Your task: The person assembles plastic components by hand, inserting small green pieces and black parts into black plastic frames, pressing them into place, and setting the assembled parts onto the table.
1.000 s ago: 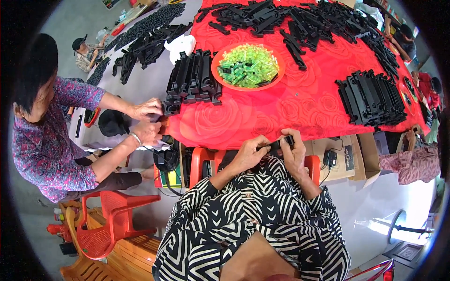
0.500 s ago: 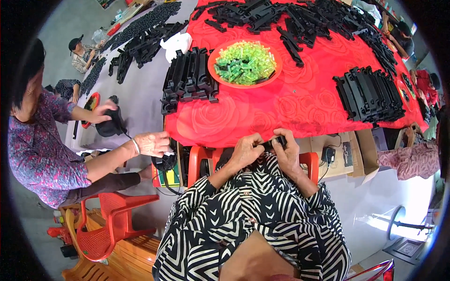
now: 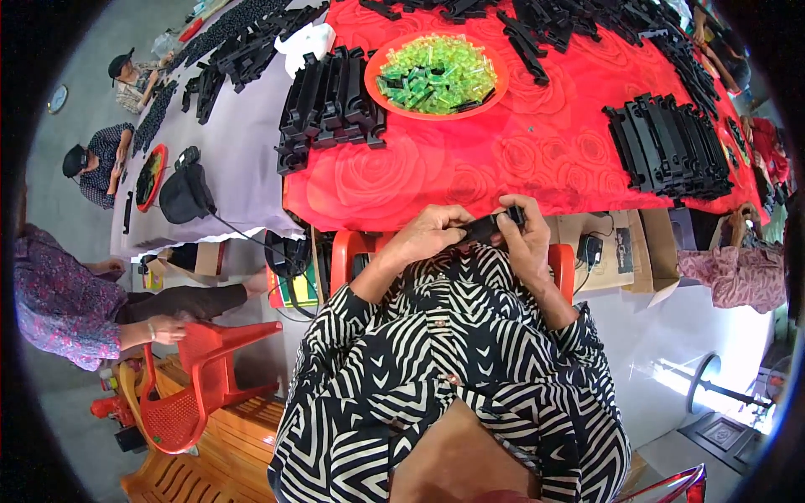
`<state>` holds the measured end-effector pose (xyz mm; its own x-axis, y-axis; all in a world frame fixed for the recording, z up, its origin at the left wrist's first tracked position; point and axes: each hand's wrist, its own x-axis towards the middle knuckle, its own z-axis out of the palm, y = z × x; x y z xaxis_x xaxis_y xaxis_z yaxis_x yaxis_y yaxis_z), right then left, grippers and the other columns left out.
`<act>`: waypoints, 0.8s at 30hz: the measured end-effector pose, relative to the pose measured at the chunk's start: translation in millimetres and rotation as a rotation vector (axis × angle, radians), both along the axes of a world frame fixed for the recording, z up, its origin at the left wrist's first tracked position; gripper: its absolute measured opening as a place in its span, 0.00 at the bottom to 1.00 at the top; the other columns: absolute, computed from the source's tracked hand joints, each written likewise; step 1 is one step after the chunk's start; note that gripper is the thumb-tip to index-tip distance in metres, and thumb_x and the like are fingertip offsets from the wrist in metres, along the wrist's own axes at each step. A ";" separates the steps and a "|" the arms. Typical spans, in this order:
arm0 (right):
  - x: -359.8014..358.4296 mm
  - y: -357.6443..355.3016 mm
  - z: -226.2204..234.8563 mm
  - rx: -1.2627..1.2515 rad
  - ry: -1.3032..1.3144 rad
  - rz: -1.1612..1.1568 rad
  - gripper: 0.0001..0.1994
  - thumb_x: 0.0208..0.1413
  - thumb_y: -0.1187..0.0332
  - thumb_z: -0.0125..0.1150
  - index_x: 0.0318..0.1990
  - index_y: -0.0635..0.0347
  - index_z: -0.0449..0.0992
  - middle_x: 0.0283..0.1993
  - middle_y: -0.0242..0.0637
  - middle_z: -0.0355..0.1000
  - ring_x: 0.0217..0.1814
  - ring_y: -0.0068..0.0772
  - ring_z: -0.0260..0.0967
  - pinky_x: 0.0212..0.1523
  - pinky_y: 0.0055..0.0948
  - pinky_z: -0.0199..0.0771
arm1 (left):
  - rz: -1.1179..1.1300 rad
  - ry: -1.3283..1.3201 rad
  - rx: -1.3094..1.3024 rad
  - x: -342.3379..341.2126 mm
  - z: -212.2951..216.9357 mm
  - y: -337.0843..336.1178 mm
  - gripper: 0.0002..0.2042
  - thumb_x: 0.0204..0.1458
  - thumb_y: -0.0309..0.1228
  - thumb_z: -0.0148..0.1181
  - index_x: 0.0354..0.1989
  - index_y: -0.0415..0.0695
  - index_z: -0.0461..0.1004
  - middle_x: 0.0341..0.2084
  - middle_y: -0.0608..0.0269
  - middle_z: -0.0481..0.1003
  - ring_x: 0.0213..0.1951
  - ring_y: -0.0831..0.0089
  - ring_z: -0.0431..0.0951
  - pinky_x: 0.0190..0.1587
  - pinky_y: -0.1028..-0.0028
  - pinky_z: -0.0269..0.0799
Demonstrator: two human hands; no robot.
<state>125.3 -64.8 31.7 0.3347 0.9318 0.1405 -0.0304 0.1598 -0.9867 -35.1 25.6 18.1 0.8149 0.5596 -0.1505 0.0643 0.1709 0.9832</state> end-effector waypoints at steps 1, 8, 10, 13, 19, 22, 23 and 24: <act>0.3 -0.4 -0.8 -0.007 -0.004 0.002 0.09 0.53 0.74 0.51 0.43 0.63 0.65 0.28 0.29 0.63 0.23 0.14 0.61 0.23 0.14 0.65 | 0.003 0.000 -0.002 -0.6 2.1 -0.7 0.09 0.46 0.19 0.46 0.36 0.36 0.71 0.22 0.67 0.73 0.25 0.83 0.71 0.28 0.83 0.65; 0.5 0.6 -3.1 -0.012 0.036 0.021 0.09 0.54 0.74 0.51 0.42 0.63 0.65 0.26 0.27 0.62 0.22 0.14 0.60 0.23 0.14 0.64 | 0.012 0.023 -0.035 -1.8 0.0 -1.4 0.10 0.45 0.20 0.47 0.36 0.36 0.71 0.21 0.66 0.73 0.24 0.83 0.70 0.25 0.83 0.63; 1.2 0.8 -4.3 -0.021 0.044 0.010 0.09 0.53 0.75 0.51 0.42 0.63 0.65 0.26 0.27 0.62 0.23 0.13 0.60 0.23 0.14 0.64 | 0.018 0.043 -0.028 -0.7 -1.9 -1.2 0.10 0.45 0.20 0.48 0.36 0.36 0.71 0.20 0.67 0.72 0.23 0.84 0.70 0.24 0.83 0.63; 1.7 1.4 -7.5 0.007 0.011 -0.015 0.09 0.53 0.75 0.51 0.42 0.63 0.65 0.27 0.27 0.61 0.23 0.13 0.59 0.23 0.13 0.63 | 0.030 0.115 0.016 1.3 -2.1 -1.4 0.09 0.45 0.21 0.48 0.35 0.35 0.71 0.18 0.68 0.71 0.22 0.84 0.68 0.23 0.82 0.61; 1.2 0.9 -6.6 0.038 -0.083 0.002 0.09 0.53 0.75 0.51 0.42 0.63 0.65 0.27 0.27 0.61 0.24 0.13 0.59 0.24 0.13 0.63 | 0.021 0.119 0.168 1.0 -8.7 -0.1 0.07 0.45 0.24 0.51 0.32 0.36 0.72 0.17 0.68 0.70 0.22 0.83 0.67 0.24 0.80 0.62; 3.9 1.4 -8.5 0.035 -0.057 -0.016 0.10 0.53 0.76 0.51 0.43 0.63 0.65 0.28 0.28 0.62 0.24 0.14 0.59 0.24 0.14 0.63 | 0.025 0.064 0.116 0.8 -5.7 -0.4 0.07 0.45 0.24 0.52 0.32 0.36 0.72 0.17 0.67 0.70 0.22 0.83 0.67 0.24 0.80 0.62; 5.6 1.6 -6.8 0.037 -0.059 -0.018 0.10 0.53 0.76 0.51 0.43 0.63 0.65 0.28 0.28 0.62 0.24 0.14 0.59 0.24 0.14 0.63 | 0.004 0.100 0.151 -0.9 -5.7 1.4 0.07 0.45 0.24 0.51 0.32 0.35 0.72 0.18 0.67 0.70 0.22 0.83 0.67 0.24 0.80 0.63; 7.2 2.1 -4.2 0.022 -0.021 -0.056 0.11 0.52 0.76 0.52 0.44 0.64 0.64 0.29 0.29 0.64 0.24 0.15 0.59 0.24 0.15 0.63 | -0.014 0.137 0.186 -2.1 -5.6 2.3 0.07 0.46 0.24 0.51 0.32 0.35 0.71 0.18 0.66 0.71 0.22 0.82 0.68 0.24 0.79 0.63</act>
